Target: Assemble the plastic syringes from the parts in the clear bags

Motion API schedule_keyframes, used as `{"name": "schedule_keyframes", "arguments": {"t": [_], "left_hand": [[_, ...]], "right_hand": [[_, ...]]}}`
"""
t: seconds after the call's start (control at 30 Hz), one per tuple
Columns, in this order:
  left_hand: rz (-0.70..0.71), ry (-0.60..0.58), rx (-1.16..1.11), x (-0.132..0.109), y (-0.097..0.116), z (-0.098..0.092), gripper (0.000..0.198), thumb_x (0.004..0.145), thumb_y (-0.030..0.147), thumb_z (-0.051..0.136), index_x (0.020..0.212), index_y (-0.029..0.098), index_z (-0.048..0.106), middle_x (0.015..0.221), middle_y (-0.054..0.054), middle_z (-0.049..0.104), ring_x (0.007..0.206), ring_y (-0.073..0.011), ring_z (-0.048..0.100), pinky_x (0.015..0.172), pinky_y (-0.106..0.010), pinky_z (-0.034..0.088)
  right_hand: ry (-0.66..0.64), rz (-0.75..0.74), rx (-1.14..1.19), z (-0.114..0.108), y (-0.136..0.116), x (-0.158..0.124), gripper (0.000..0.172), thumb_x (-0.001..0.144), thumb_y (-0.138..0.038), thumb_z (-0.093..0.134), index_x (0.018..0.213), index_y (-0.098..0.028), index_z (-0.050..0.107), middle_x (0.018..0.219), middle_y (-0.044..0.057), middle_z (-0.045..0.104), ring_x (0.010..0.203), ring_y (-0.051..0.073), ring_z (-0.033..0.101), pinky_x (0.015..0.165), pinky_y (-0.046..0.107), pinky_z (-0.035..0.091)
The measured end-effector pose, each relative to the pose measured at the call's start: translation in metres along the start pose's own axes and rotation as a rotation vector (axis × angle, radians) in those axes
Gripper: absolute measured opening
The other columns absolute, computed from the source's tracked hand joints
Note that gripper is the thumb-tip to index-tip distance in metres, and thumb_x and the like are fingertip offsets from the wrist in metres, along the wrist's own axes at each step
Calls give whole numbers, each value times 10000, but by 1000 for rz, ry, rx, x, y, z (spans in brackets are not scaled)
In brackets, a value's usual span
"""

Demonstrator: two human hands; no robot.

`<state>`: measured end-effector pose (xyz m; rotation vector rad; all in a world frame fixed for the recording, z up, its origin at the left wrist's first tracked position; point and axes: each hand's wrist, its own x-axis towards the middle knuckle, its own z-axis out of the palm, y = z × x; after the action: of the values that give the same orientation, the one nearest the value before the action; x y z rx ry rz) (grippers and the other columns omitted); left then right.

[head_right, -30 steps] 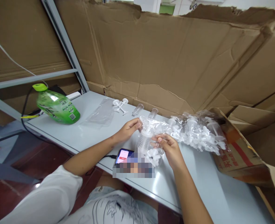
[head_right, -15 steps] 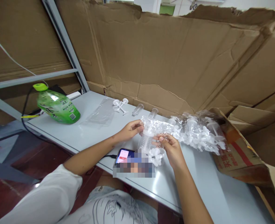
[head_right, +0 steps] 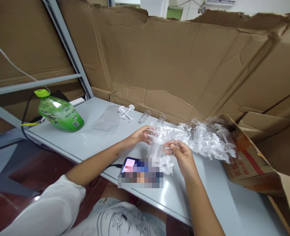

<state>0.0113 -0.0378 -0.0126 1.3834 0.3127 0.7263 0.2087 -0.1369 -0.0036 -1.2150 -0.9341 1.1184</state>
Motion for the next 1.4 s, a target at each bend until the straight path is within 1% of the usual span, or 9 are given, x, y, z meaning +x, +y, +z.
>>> {"name": "schedule_keyframes", "arguments": {"t": [0.13,0.47,0.63,0.73,0.83,0.93,1.07,1.23,1.4], "left_hand": [[-87,2,-59,-1,-2,6,518,689,426,667,1127,182,538,1049,-106,572,950,-186,546,762,-298,454],[-103,131,-222,2,-10,11,550,534,472,748,942,116,649,792,-56,630,717,-124,570,720,-277,445],[-92,139,-165,3,-8,12,555,579,496,716,983,123,643,767,-47,623,661,-110,562,681,-273,450],[-95,42,-15,2,-2,8,538,697,479,636,1120,151,580,915,-89,627,735,-132,577,714,-300,460],[-49,-26,304,-8,6,2,455,776,398,578,1189,214,529,1113,-109,581,865,-164,575,809,-346,446],[102,-56,744,-31,13,0,273,814,292,532,1073,254,607,1158,-72,573,1045,-204,522,947,-384,361],[217,-230,1108,-67,13,7,211,823,249,500,957,283,659,1228,-25,540,1186,-234,428,1020,-396,281],[220,-218,1319,-91,1,14,239,802,225,494,958,306,656,1346,21,429,1285,-251,292,1067,-464,198],[205,-177,1323,-94,-5,14,280,771,196,503,986,313,638,1329,28,446,1287,-242,295,1080,-477,178]], "right_hand": [[-65,41,-7,5,1,-3,209,662,-369,722,794,-223,650,809,33,720,661,209,680,619,318,510],[-136,89,87,5,1,-2,191,714,-399,668,824,-244,640,870,39,730,701,213,691,616,306,524],[-113,111,135,6,1,-3,187,712,-402,673,806,-244,641,832,25,734,651,192,688,596,291,532],[-95,109,139,3,0,-2,166,719,-393,670,786,-244,642,814,15,733,637,173,683,582,268,528],[-5,65,177,-6,-4,1,149,701,-371,691,771,-249,641,810,-1,729,635,161,677,564,247,524],[130,4,214,-17,-9,5,166,665,-362,717,771,-257,644,827,-7,728,659,172,678,563,255,528],[226,-18,219,-23,-12,7,195,645,-364,724,783,-247,652,830,2,728,676,184,684,556,257,536],[207,10,271,-17,-8,8,229,592,-339,762,759,-221,658,794,2,730,668,168,689,550,218,537],[189,20,290,-17,-7,9,228,590,-319,766,766,-221,660,798,4,731,670,169,686,552,225,539]]}}
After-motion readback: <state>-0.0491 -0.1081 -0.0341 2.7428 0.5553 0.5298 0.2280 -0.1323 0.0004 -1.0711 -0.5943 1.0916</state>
